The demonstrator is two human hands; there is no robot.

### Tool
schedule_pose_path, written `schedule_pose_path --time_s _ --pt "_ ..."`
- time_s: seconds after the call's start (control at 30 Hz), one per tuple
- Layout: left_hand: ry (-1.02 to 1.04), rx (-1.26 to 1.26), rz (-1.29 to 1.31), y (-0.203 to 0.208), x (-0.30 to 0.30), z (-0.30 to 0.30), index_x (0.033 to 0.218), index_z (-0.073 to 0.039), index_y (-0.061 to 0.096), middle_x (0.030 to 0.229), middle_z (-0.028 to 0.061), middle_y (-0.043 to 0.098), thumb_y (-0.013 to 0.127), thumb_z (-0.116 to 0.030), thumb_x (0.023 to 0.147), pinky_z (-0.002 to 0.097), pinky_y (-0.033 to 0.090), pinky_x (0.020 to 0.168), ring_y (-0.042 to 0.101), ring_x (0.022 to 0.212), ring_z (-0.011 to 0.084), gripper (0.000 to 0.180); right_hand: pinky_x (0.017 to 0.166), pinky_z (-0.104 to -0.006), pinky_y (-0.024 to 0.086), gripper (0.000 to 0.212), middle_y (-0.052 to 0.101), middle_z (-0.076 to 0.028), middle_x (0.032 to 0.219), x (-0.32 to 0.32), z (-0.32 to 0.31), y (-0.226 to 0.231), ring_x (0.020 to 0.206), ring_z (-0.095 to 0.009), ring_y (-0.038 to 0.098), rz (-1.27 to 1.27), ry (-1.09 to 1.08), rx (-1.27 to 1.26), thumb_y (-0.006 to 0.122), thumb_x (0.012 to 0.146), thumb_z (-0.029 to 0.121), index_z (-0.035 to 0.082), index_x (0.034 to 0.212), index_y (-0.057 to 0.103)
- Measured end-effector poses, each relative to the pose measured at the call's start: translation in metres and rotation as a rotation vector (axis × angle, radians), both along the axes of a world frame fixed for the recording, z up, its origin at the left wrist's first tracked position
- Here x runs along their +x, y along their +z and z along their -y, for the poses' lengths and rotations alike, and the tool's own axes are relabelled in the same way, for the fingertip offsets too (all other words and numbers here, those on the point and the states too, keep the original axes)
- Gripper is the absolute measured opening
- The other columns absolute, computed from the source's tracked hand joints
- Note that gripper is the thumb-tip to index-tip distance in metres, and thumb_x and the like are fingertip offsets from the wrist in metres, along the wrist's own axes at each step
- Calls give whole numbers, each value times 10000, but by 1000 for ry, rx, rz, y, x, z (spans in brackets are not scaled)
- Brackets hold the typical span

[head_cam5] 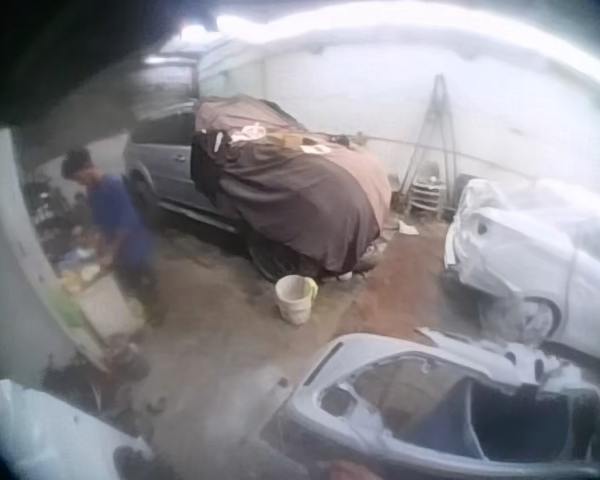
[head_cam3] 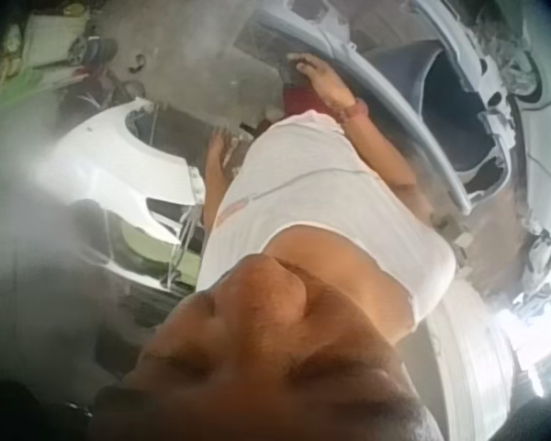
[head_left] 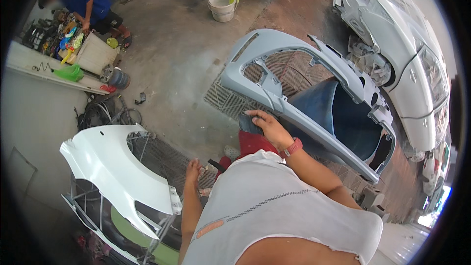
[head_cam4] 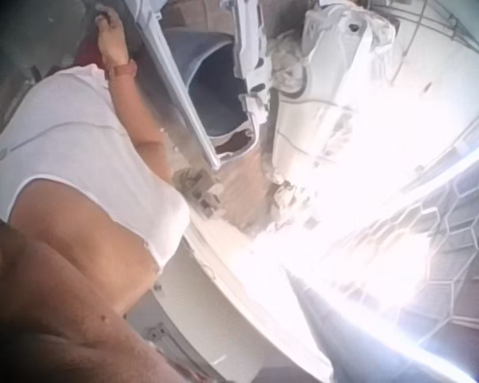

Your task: The person wipes a white car bumper with a yellow cloth, then sits on the floor to mix white paint from a can into a spray gun cup. The person then stands and sprays white paint onto the bumper using the spray gun.

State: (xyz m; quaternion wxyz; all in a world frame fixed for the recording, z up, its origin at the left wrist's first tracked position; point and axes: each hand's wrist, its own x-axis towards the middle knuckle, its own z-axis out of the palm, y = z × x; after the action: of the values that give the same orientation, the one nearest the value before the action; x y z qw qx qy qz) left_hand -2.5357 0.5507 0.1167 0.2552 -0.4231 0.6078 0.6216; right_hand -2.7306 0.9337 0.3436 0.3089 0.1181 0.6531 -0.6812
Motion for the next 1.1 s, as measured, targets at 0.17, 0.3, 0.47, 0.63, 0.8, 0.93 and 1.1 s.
schedule_pose_path --time_s 0.17,0.3,0.47,0.63,0.8,0.93,1.1 --pt "-60 4 -149 40 -126 36 1687 -88 374 1670 160 493 567 -554 1118 451 386 1229 530 1479 299 761 985 -294 528 319 683 -47 1200 -78 46 -58 1055 -130 633 156 -228 -123 541 1115 134 27 1385 673" --pt "-91 19 -155 33 -200 97 1691 -109 374 1681 150 486 570 -537 1123 449 382 1232 527 1482 291 737 1003 -304 535 287 687 -54 1208 -157 95 -108 1071 -144 643 146 -287 -204 559 1116 142 17 1343 682" --pt "-139 -217 158 5 -228 195 1616 -87 500 1519 152 642 586 -536 1115 410 502 1093 643 1330 261 679 1061 -318 453 343 682 -84 1283 -274 154 -142 1180 -187 599 255 -367 -228 608 1102 216 18 1373 676" --pt "-456 -345 284 29 -257 264 1589 -73 523 1451 139 657 613 -529 1101 397 511 1042 653 1260 245 674 1035 -341 471 357 690 -85 1254 -400 188 -155 1160 -188 614 244 -443 -208 629 1090 244 35 1377 666" --pt "-550 -385 208 31 -376 299 1562 -58 546 1383 126 671 639 -522 1088 384 520 991 662 1191 229 670 967 -402 520 265 716 -12 1152 -522 185 -141 1049 -144 665 208 -566 -238 618 1090 262 115 1301 685" --pt "-620 -390 155 18 -493 332 1540 -47 564 1328 115 683 661 -516 1077 374 527 950 670 1135 216 666 970 -434 527 260 695 -10 1187 -591 178 -136 1103 -161 659 183 -744 -210 607 1095 285 120 1291 655" --pt "-598 -376 121 -10 -666 392 1512 -32 587 1260 102 698 688 -509 1064 361 536 899 679 1065 200 663 974 -470 539 284 661 -52 1257 -661 185 -137 1142 -206 661 127 -1053 -230 588 1100 250 97 1338 609"
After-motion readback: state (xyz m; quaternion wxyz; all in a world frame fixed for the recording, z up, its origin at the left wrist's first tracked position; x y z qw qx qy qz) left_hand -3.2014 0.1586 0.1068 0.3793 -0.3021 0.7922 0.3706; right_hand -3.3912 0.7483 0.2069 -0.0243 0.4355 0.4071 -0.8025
